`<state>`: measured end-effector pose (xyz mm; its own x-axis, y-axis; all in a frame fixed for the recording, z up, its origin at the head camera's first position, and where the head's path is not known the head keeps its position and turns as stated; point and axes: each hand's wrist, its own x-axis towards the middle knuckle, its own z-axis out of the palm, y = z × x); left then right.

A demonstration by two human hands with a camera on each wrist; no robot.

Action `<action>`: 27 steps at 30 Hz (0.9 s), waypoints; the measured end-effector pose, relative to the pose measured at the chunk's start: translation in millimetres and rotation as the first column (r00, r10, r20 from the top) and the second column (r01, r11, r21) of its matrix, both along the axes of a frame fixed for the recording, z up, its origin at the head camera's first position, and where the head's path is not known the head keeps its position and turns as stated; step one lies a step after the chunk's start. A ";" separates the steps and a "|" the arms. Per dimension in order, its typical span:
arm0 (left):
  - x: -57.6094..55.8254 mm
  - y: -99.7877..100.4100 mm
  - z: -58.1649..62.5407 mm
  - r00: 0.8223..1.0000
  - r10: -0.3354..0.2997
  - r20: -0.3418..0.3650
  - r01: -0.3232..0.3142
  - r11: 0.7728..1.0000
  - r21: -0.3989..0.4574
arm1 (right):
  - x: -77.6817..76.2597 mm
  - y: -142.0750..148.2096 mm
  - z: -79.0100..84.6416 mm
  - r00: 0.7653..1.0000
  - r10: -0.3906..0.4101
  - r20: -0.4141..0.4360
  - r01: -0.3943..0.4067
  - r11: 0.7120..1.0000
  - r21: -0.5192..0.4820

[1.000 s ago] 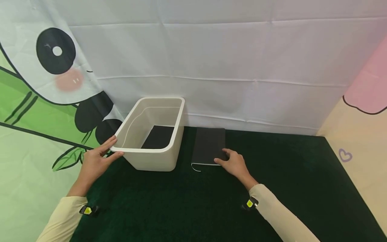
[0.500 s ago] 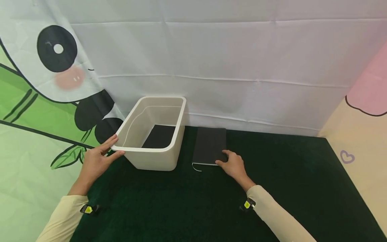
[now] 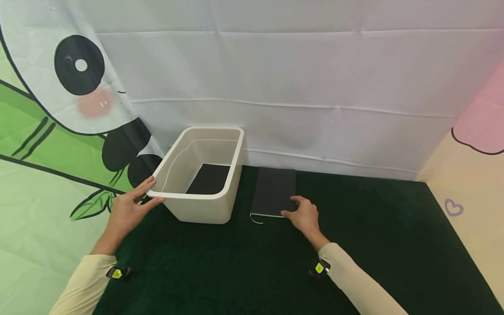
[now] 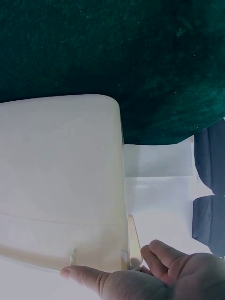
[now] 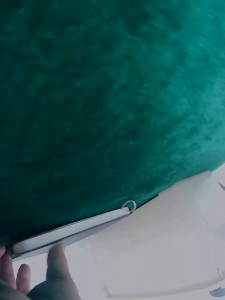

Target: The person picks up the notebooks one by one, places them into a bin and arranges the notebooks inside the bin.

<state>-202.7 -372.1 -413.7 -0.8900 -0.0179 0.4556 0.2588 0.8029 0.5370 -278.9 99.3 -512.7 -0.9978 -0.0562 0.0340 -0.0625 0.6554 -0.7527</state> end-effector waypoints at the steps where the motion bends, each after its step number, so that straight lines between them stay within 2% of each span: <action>1: -0.1 0.0 0.2 1.000 -0.001 0.004 0.001 1.000 0.004 | -0.2 -0.4 0.0 1.000 0.000 0.005 0.000 1.000 0.007; 6: -0.2 1.0 0.0 1.000 -0.004 0.013 0.004 1.000 0.017 | -1.7 -3.3 0.2 1.000 0.015 0.014 -0.016 0.998 0.061; 12: 0.3 1.8 0.3 0.999 0.002 0.050 -0.004 1.000 0.026 | -4.9 -7.5 -1.2 1.000 0.003 -0.019 -0.001 0.995 0.100; 18: -0.1 1.5 0.6 0.999 0.006 0.049 -0.008 1.000 0.027 | -4.7 -12.5 -3.3 0.998 -0.039 -0.043 0.040 0.999 0.013; 27: -1.0 0.2 -2.0 0.999 0.019 0.031 -0.019 1.000 0.015 | -2.6 -21.3 -3.5 0.997 -0.076 -0.010 0.075 0.996 -0.052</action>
<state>-203.8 -371.9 -415.7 -0.9029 -0.0415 0.4279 0.2269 0.7994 0.5563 -281.4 78.1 -516.2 -0.9987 0.0215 0.0468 -0.0235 0.6189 -0.7851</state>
